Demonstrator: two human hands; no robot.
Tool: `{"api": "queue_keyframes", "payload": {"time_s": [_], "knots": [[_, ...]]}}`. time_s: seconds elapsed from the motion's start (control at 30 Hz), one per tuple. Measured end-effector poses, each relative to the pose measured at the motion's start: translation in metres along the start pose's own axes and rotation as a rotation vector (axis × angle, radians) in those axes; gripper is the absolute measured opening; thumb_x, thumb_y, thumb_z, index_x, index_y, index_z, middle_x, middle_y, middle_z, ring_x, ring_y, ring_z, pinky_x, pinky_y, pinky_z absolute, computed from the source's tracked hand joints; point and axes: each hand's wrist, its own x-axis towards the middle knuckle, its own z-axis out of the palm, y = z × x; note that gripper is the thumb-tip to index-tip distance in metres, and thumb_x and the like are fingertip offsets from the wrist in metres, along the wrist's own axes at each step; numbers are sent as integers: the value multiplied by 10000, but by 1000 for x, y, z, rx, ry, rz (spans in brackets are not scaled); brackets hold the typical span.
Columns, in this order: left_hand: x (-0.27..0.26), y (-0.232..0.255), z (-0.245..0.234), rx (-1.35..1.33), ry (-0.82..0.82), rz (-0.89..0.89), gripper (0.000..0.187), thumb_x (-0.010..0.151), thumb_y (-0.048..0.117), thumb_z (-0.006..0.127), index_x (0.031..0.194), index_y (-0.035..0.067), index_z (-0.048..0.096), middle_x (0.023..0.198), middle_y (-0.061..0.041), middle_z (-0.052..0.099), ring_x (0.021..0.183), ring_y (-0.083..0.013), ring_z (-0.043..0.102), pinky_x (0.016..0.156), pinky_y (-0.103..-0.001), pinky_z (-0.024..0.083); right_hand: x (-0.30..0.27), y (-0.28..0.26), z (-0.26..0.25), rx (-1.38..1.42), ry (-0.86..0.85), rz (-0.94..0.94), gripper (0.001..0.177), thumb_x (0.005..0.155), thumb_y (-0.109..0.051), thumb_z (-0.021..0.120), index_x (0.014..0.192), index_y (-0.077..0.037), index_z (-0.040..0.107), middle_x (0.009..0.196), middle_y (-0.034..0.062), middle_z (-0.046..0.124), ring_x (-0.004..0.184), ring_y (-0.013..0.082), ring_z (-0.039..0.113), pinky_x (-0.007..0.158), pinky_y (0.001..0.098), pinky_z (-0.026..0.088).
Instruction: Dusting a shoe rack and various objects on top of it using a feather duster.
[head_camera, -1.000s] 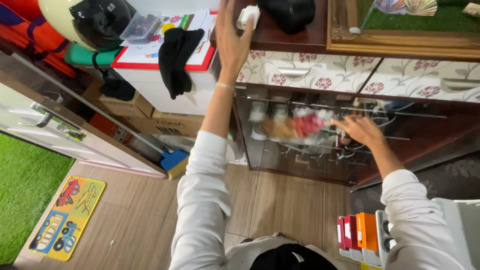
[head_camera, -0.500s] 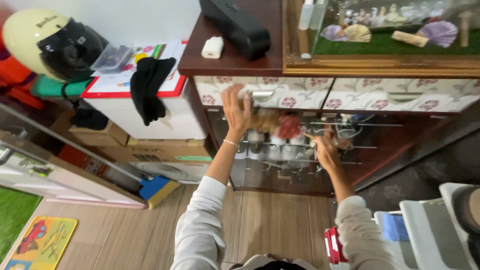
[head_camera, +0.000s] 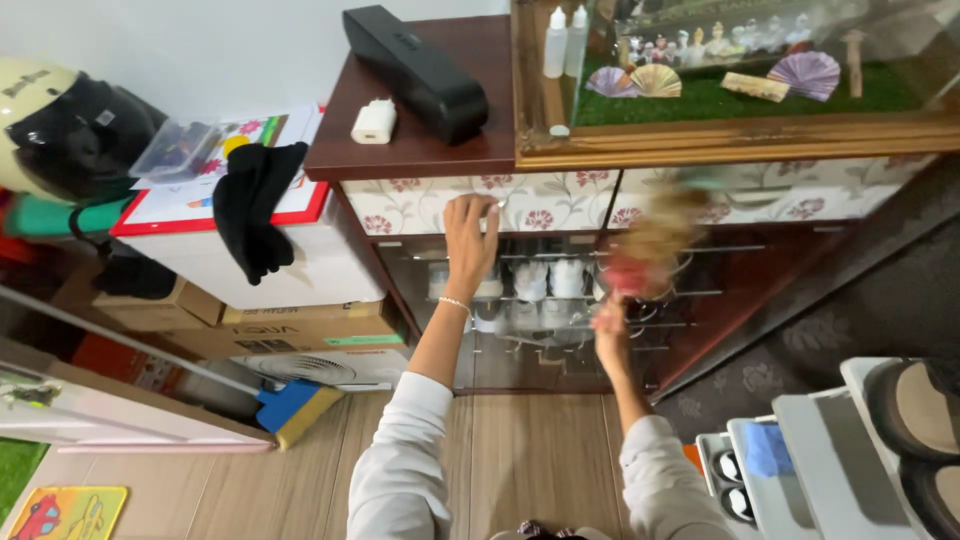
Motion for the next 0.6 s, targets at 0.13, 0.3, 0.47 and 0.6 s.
{"api": "queue_keyframes", "payload": {"time_s": [0.13,0.3,0.47,0.6], "knots": [[-2,1,1,13,33,26,126,957,94,695,1081,87,672,1068,-96,602,1038,-317,554,943,-438,443,-8,7,13,-344,-132,-41,397,1125,-177,465,1517,-178,526,807,74,547,699,221,571,673,369,529],[-1,1,5,37,85,45,110,926,90,727,1031,86,693,1076,-85,621,1001,-302,555,906,-432,454,-6,30,39,208,5,195,177,1132,-90,429,1279,-39,515,877,44,544,717,182,617,645,345,526],[-3,-5,5,53,92,67,134,906,92,744,1019,68,676,1100,-99,618,1018,-317,549,906,-440,456,-1,26,33,-209,-44,-70,216,1053,-76,414,1241,-69,520,892,61,578,749,210,636,679,354,560],[-2,0,8,35,110,47,131,902,81,745,1019,68,687,1092,-97,619,1025,-319,552,916,-448,459,14,-9,19,604,356,548,231,1055,-207,401,1266,-114,389,955,34,591,749,230,697,712,395,633]]}}
